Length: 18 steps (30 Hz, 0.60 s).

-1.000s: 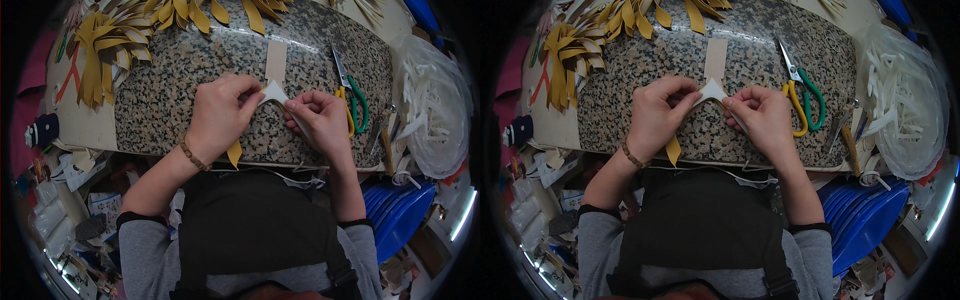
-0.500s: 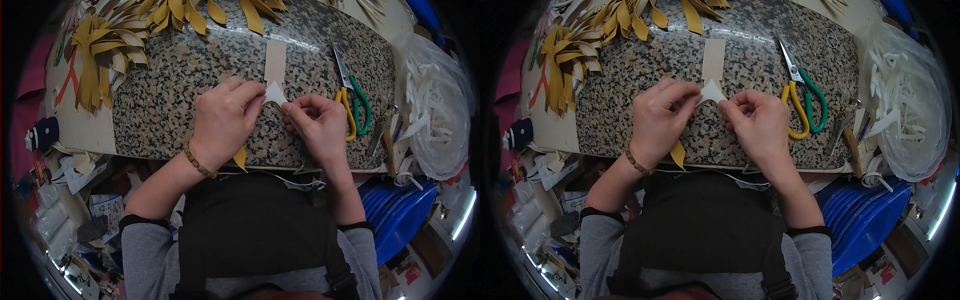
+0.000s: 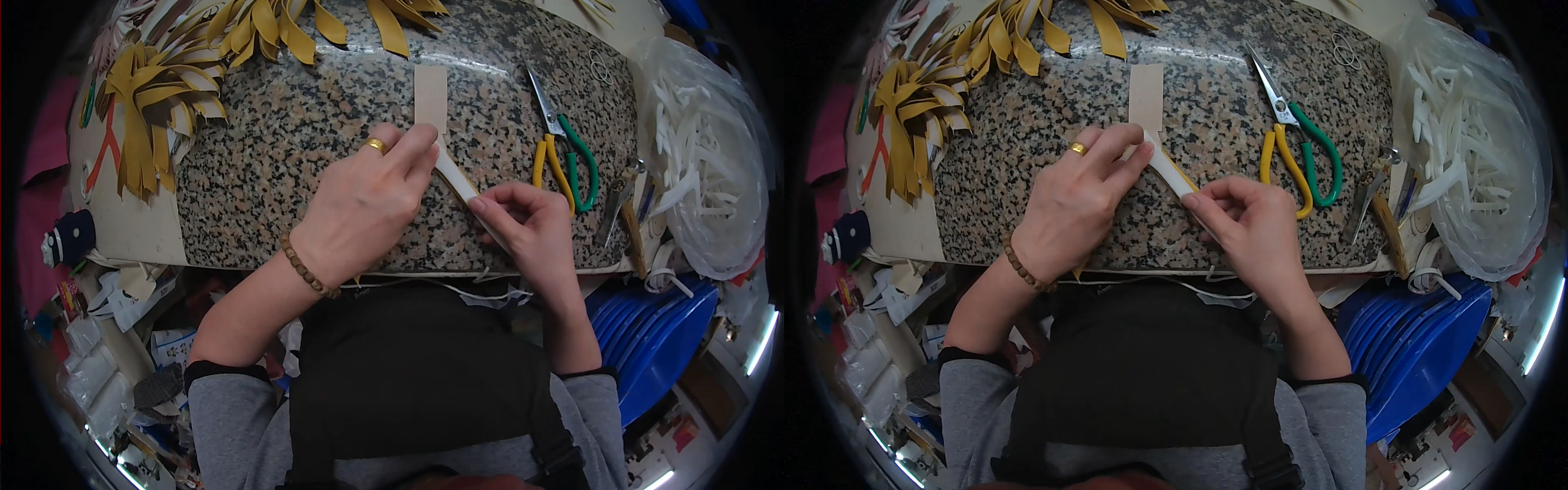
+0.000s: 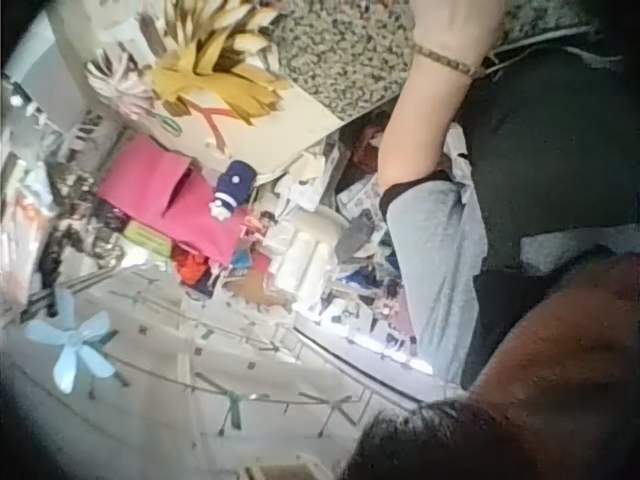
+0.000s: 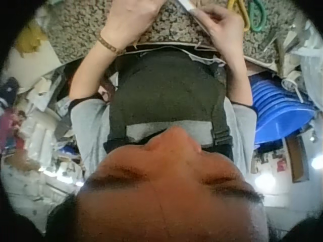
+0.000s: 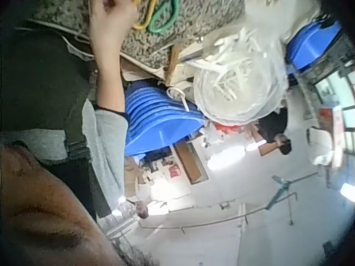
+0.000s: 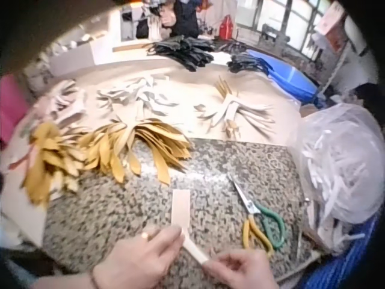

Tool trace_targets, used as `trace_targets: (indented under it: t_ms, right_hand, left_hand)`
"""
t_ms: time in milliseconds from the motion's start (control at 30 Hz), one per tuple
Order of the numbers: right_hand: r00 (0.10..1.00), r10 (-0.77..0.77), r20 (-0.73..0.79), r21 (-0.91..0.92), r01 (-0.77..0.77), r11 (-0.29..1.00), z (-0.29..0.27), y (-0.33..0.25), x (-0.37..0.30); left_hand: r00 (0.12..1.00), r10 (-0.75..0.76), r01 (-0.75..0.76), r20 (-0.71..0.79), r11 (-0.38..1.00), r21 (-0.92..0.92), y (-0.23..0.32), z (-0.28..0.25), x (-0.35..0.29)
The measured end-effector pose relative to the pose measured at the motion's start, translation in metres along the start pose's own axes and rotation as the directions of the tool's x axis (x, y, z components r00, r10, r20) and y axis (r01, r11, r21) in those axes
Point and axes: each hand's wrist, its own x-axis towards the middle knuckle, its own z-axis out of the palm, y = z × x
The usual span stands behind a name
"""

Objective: Manually aligning, cutting, and hammering leather or synthetic shoe strap components on a workbench.

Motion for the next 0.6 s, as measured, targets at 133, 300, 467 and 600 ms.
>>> trace_targets:
  t_ms: [133, 300, 467, 600]
  right_hand:
    - [0.996, 0.086, 0.018, 0.153, -0.088, 0.984, -0.014, 0.011, -0.016]
    - [0.995, 0.104, 0.000, 0.136, -0.103, 0.985, -0.015, 0.009, -0.016]
    - [0.985, 0.166, -0.045, -0.022, -0.167, 0.986, -0.030, 0.016, -0.025]
    - [0.984, 0.151, -0.093, 0.093, -0.142, 0.985, -0.033, 0.027, -0.035]
  left_hand:
    - [0.998, 0.057, -0.057, 0.009, 0.998, 0.025, -0.002, -0.001, -0.002]
    - [0.993, 0.073, -0.078, 0.097, 0.995, 0.054, 0.004, -0.009, -0.001]
    - [0.991, 0.093, -0.101, 0.091, 0.991, 0.089, 0.016, -0.003, -0.002]
    - [0.984, 0.115, -0.123, 0.139, 0.991, 0.055, 0.016, -0.009, -0.004]
